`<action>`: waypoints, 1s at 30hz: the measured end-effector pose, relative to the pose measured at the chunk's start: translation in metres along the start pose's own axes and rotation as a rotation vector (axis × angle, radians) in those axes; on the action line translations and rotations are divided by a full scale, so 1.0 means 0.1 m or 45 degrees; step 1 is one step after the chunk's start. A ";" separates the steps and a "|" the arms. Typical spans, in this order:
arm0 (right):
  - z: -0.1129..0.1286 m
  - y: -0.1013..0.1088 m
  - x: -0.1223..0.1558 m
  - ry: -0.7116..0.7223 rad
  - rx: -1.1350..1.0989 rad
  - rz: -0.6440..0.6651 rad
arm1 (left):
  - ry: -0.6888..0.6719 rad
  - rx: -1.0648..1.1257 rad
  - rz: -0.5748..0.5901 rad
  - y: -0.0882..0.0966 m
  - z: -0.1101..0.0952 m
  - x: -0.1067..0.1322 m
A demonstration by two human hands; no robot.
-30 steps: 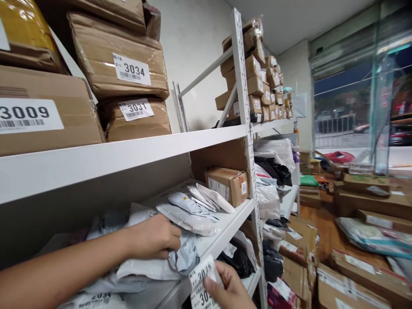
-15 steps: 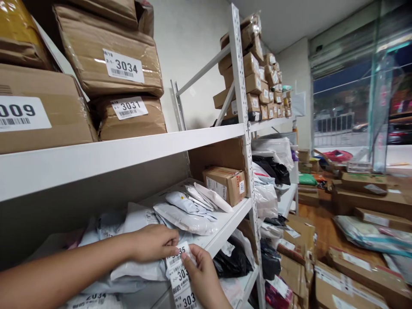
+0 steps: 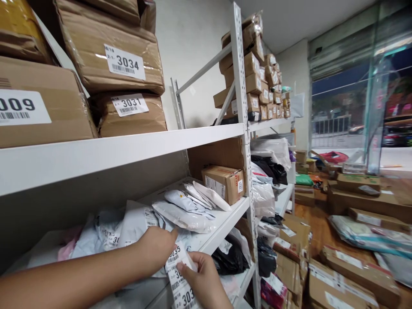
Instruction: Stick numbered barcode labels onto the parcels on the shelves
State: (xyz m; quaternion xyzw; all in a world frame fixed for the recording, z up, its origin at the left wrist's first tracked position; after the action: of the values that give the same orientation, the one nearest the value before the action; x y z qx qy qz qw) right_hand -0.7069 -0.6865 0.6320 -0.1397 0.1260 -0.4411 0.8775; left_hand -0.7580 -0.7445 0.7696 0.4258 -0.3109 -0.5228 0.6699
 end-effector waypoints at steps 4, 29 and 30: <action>-0.11 0.10 0.14 -0.144 -0.105 -0.008 | -0.027 -0.049 0.004 -0.10 -0.05 -0.02; 0.84 0.15 -0.63 0.188 0.022 -0.094 | 0.056 0.821 -0.215 0.23 0.27 -0.56; 0.84 0.16 -0.63 0.197 0.037 -0.128 | 0.049 0.774 -0.199 0.23 0.25 -0.55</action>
State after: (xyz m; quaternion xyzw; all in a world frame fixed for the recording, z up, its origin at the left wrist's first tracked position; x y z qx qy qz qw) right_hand -0.7022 -0.6149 0.7106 -0.0987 0.1797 -0.4959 0.8439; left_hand -0.7835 -0.6954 0.8026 0.6390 -0.4064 -0.4476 0.4755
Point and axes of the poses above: each hand's wrist, its own x-axis away from the middle knuckle, its own y-axis out of the back of the hand, z = x × y, the point moved 4 cm from there along -x, towards the middle knuckle, and after that the axes turned 12 degrees about -z, right-handed, at the moved point
